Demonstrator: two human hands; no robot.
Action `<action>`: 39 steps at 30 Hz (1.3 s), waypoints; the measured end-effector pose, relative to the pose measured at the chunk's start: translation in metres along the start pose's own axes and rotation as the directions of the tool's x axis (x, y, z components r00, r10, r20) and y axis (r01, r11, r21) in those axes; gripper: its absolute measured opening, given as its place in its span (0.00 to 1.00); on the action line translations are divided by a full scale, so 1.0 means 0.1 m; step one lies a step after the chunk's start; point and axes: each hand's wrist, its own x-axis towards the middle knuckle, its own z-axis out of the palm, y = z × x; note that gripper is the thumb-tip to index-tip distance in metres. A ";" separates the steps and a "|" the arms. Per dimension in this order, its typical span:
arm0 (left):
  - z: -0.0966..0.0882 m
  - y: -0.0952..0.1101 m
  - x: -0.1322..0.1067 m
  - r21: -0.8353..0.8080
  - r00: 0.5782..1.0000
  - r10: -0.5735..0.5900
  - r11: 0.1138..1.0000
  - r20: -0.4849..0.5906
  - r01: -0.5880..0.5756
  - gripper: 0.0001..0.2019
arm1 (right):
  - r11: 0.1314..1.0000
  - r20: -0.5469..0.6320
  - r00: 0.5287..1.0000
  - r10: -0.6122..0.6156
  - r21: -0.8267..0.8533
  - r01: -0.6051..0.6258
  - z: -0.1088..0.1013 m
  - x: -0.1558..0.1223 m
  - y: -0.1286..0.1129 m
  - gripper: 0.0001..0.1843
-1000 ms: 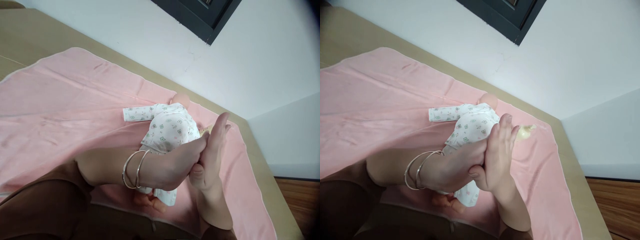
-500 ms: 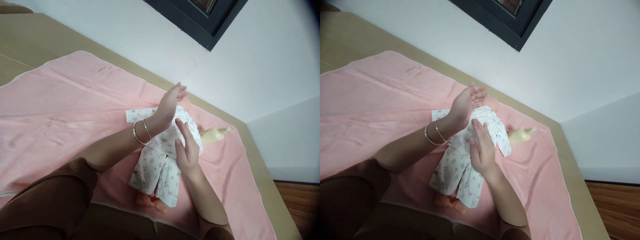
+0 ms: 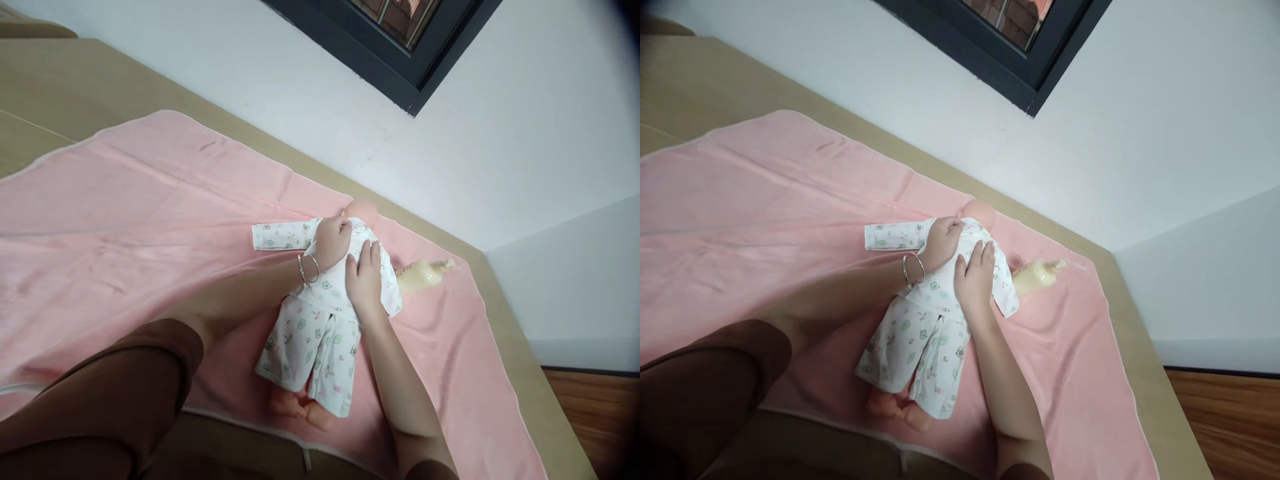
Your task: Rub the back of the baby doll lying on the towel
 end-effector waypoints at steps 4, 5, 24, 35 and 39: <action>0.01 -0.06 -0.04 0.034 0.999 0.046 0.998 -0.024 -0.045 0.11 | 0.967 0.068 0.973 -0.221 -0.112 0.228 0.03 -0.08 -0.10 0.31; 0.01 -0.07 -0.04 0.042 0.998 0.053 0.998 -0.022 -0.052 0.11 | 0.953 0.087 0.958 -0.274 -0.107 0.283 0.02 -0.06 -0.08 0.28; -0.16 -0.01 -0.14 0.466 0.911 0.256 0.795 0.323 -0.389 0.17 | 0.999 -0.093 0.995 -0.019 0.047 0.024 0.17 0.09 0.16 0.36; -0.18 -0.14 -0.13 0.512 0.873 0.284 0.720 0.397 -0.468 0.20 | 0.995 -0.121 0.990 -0.076 0.061 0.084 0.24 0.15 0.27 0.33; -0.16 -0.18 -0.16 0.533 0.911 0.261 0.746 0.319 -0.400 0.20 | 0.983 -0.039 0.985 -0.169 0.072 0.171 0.15 0.23 0.41 0.34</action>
